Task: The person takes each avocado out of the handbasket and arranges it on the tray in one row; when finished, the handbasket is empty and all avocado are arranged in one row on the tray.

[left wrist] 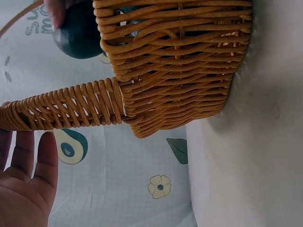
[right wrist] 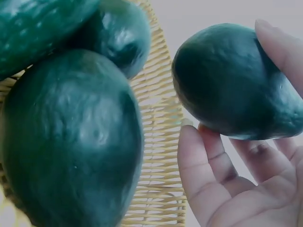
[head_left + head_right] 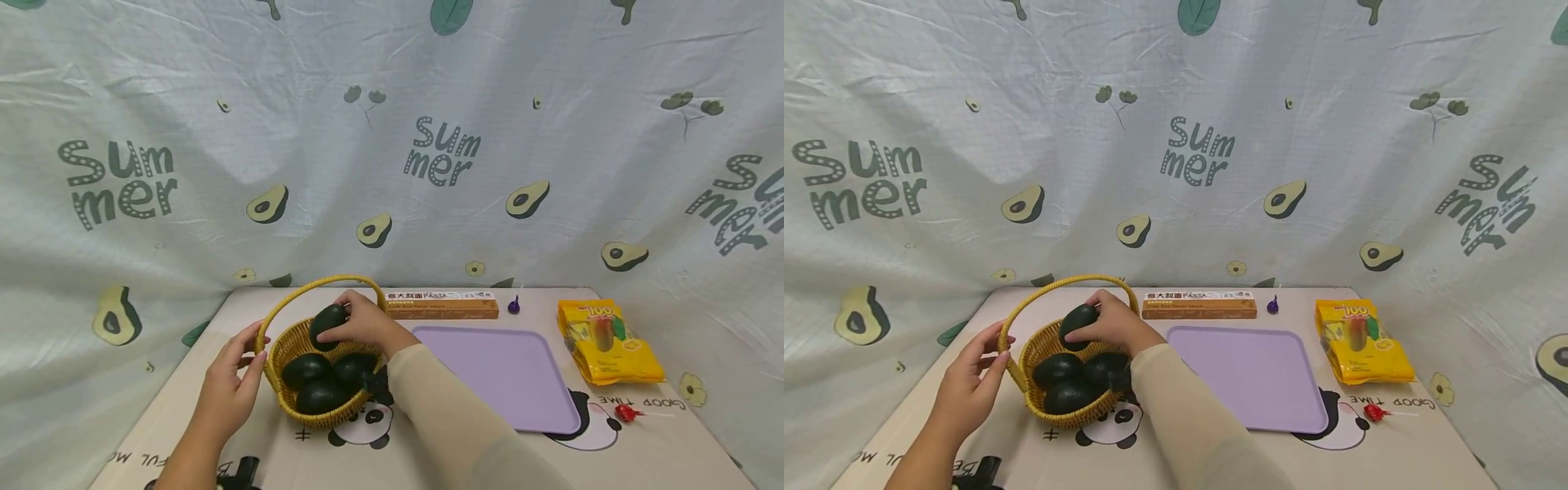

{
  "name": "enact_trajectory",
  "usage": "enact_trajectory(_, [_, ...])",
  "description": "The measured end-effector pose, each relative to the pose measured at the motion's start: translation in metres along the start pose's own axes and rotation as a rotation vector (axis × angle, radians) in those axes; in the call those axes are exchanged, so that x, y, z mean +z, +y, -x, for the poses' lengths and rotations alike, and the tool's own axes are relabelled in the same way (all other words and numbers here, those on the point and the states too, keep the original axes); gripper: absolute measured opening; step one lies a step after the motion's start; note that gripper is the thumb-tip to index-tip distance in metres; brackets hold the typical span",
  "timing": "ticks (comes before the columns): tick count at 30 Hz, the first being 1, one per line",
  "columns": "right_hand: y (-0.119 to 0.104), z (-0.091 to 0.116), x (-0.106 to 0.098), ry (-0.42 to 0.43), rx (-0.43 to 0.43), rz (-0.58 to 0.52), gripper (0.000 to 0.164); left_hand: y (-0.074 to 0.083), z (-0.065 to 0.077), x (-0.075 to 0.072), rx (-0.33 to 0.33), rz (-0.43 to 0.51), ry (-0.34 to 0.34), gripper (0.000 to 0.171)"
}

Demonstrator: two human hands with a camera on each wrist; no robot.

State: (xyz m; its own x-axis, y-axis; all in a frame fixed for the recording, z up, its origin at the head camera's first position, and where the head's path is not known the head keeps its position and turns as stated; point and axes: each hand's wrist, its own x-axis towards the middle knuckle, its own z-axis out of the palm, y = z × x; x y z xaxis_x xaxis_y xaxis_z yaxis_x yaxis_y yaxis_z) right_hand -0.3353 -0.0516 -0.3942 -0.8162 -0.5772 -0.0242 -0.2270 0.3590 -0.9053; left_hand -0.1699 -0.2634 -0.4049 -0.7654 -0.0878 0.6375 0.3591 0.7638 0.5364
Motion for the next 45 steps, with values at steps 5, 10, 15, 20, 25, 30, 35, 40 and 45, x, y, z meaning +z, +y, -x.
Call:
enact_trajectory(5, [-0.005,0.009,-0.002,-0.054,-0.064,-0.018,0.062,-0.001,0.001,0.0,-0.022,-0.019,-0.009,0.054])
enact_trajectory(10, [-0.009,0.018,-0.003,-0.104,-0.074,-0.113,0.06,-0.001,0.0,0.001,-0.009,-0.004,0.0,0.054])
enact_trajectory(15, [-0.013,0.028,-0.005,-0.109,-0.085,-0.204,0.051,0.001,0.0,0.001,0.009,0.014,0.012,0.053])
enact_trajectory(20, [-0.012,0.033,-0.006,-0.121,-0.107,-0.255,0.048,0.001,0.001,0.001,0.01,0.02,0.013,0.053])
enact_trajectory(25, [-0.009,0.038,-0.009,-0.121,-0.131,-0.331,0.044,0.001,0.0,0.001,0.012,0.024,0.017,0.053])
enact_trajectory(30, [-0.004,0.043,-0.011,-0.134,-0.156,-0.391,0.037,0.0,-0.001,0.001,0.012,0.022,0.018,0.053])
enact_trajectory(35, [-0.001,0.053,-0.013,-0.118,-0.176,-0.337,0.043,0.001,0.0,0.001,0.012,0.019,0.018,0.054])
enact_trajectory(40, [0.001,0.063,-0.015,-0.089,-0.16,-0.234,0.057,0.001,0.0,0.001,0.015,0.015,0.022,0.054])
enact_trajectory(45, [0.005,0.067,-0.017,-0.069,-0.189,-0.14,0.049,0.0,0.001,0.001,0.002,0.001,0.017,0.054])
